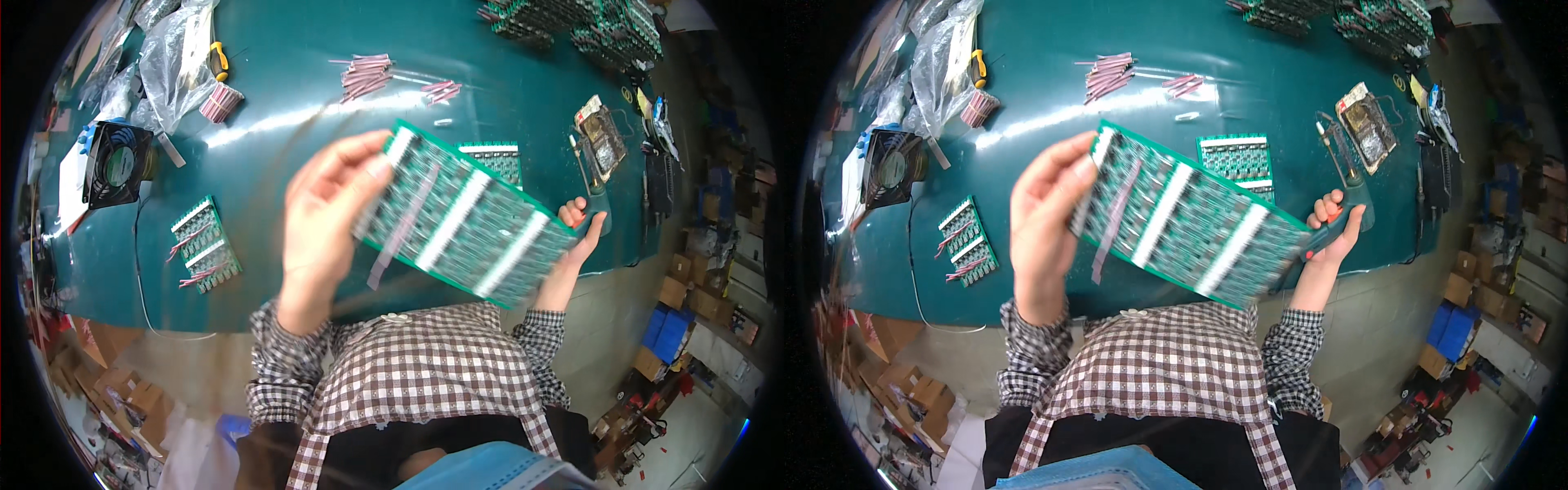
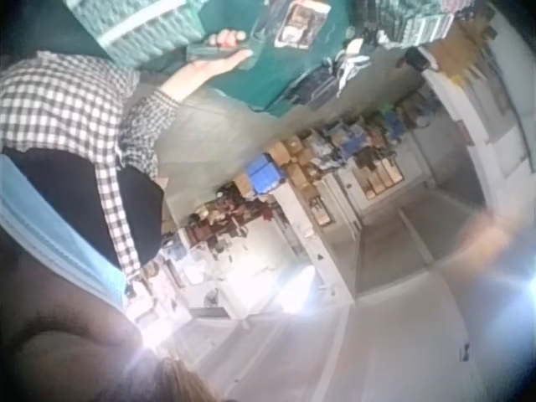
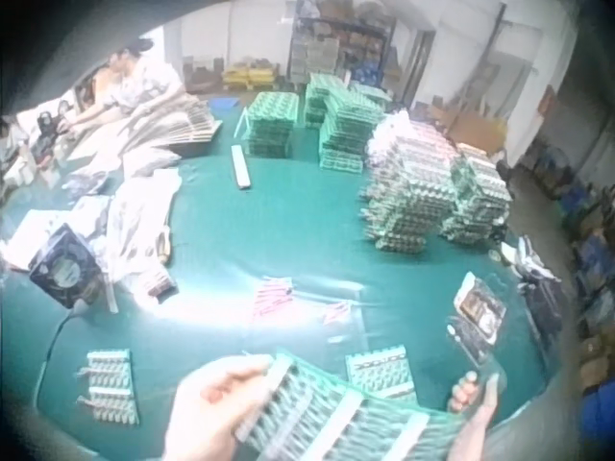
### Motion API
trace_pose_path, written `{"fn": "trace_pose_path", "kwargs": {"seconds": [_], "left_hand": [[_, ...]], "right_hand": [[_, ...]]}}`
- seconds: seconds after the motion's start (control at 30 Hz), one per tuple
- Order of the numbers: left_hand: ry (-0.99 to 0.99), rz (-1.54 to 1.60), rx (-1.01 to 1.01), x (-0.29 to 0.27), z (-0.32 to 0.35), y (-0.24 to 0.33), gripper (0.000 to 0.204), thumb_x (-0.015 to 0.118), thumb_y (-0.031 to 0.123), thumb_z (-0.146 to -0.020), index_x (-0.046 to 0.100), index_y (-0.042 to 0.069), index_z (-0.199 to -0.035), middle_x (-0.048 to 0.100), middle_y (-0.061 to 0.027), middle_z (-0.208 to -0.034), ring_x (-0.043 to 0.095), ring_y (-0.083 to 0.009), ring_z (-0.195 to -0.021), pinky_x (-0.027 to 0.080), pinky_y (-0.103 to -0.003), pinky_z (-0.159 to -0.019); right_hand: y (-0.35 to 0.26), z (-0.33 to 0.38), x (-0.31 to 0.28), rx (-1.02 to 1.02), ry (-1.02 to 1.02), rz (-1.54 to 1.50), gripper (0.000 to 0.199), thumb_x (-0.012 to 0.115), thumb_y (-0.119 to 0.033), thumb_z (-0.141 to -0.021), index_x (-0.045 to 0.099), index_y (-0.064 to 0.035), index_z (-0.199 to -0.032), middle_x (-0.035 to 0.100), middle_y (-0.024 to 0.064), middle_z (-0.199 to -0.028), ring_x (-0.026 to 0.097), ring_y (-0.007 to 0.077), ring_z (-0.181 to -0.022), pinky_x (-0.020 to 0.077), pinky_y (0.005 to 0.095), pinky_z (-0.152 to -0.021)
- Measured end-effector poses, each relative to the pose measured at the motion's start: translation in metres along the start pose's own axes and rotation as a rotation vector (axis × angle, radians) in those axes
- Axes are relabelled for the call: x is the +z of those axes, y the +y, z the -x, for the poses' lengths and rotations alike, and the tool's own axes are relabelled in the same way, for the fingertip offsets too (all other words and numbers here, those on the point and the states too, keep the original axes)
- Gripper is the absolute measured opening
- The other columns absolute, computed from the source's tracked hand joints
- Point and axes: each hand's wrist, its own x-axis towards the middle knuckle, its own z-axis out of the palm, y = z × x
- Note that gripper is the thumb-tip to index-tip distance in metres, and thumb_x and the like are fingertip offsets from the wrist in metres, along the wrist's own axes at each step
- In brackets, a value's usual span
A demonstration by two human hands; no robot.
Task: The person solders red and white wires onto a green circuit board using a soldering iron and solder wire. They repeatedly pick wires, place them on the board, apply heat, and add solder to secure connections. The person occasionally lifts the board to inspect the soldered joints before continuing.
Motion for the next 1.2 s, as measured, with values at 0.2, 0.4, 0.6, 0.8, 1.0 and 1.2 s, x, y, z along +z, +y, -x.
{"fn": "trace_pose_path", "kwargs": {"seconds": [0.2, 0.4, 0.6, 0.8, 1.0, 1.2], "left_hand": [[-0.228, -0.410, -0.195, -0.056, -0.061, -0.018, 0.028, 0.062, 0.014, -0.085, 0.061, -0.004, -0.106, 0.065, -0.0066, -0.091, 0.059, -0.0093, -0.081, 0.047, -0.022, -0.072], [-0.332, -0.741, -0.090, -0.031, -0.086, -0.065, 0.025, 0.063, 0.014, -0.084, 0.062, -0.003, -0.102, 0.066, -0.0040, -0.087, 0.060, -0.0081, -0.078, 0.048, -0.022, -0.072], [-0.160, -1.159, 0.488, 0.006, -0.070, -0.075, 0.016, 0.065, 0.014, -0.079, 0.066, 0.006, -0.093, 0.066, -0.0095, -0.087, 0.063, -0.0262, -0.082, 0.049, -0.034, -0.071], [-0.087, -1.363, 0.659, 0.020, -0.043, -0.079, 0.017, 0.065, 0.013, -0.076, 0.064, 0.007, -0.092, 0.057, -0.0061, -0.100, 0.054, -0.0265, -0.094, 0.043, -0.039, -0.078], [-0.161, -1.294, 0.640, 0.033, -0.049, -0.079, 0.022, 0.066, 0.008, -0.075, 0.060, 0.005, -0.097, 0.060, -0.0078, -0.097, 0.056, -0.0272, -0.092, 0.044, -0.038, -0.079], [-0.174, -1.228, 0.581, 0.038, -0.052, -0.078, 0.023, 0.065, 0.006, -0.075, 0.060, 0.004, -0.097, 0.061, -0.0087, -0.096, 0.056, -0.0278, -0.093, 0.044, -0.038, -0.079]], "right_hand": [[0.007, -0.005, -0.001, 0.029, -0.095, -0.055, 0.046, 0.055, -0.046, -0.088, 0.047, -0.0025, -0.099, 0.046, 0.0024, -0.078, 0.046, 0.0125, -0.068, 0.0457, 0.0236, -0.056], [0.007, -0.004, -0.001, 0.017, -0.067, 0.002, 0.045, 0.056, -0.047, -0.087, 0.048, -0.0039, -0.098, 0.047, 0.0012, -0.077, 0.045, 0.0112, -0.068, 0.0443, 0.0231, -0.057], [0.009, -0.001, 0.001, 0.028, -0.022, 0.051, 0.045, 0.055, -0.048, -0.088, 0.048, -0.0048, -0.098, 0.049, 0.0006, -0.077, 0.046, 0.0116, -0.068, 0.0437, 0.0241, -0.057], [0.007, 0.001, 0.013, 0.055, 0.059, 0.139, 0.043, 0.053, -0.047, -0.089, 0.051, -0.0049, -0.097, 0.054, 0.0013, -0.076, 0.054, 0.0138, -0.071, 0.0458, 0.0266, -0.062], [0.017, 0.003, 0.029, 0.062, 0.103, 0.137, 0.040, 0.050, -0.041, -0.091, 0.052, -0.0020, -0.099, 0.057, 0.0039, -0.079, 0.060, 0.0189, -0.078, 0.0445, 0.0444, -0.090], [0.039, 0.001, 0.052, 0.052, 0.011, 0.213, 0.037, 0.047, -0.038, -0.093, 0.051, -0.0015, -0.098, 0.056, 0.0044, -0.078, 0.061, 0.0193, -0.080, 0.0208, 0.0491, -0.111]]}}
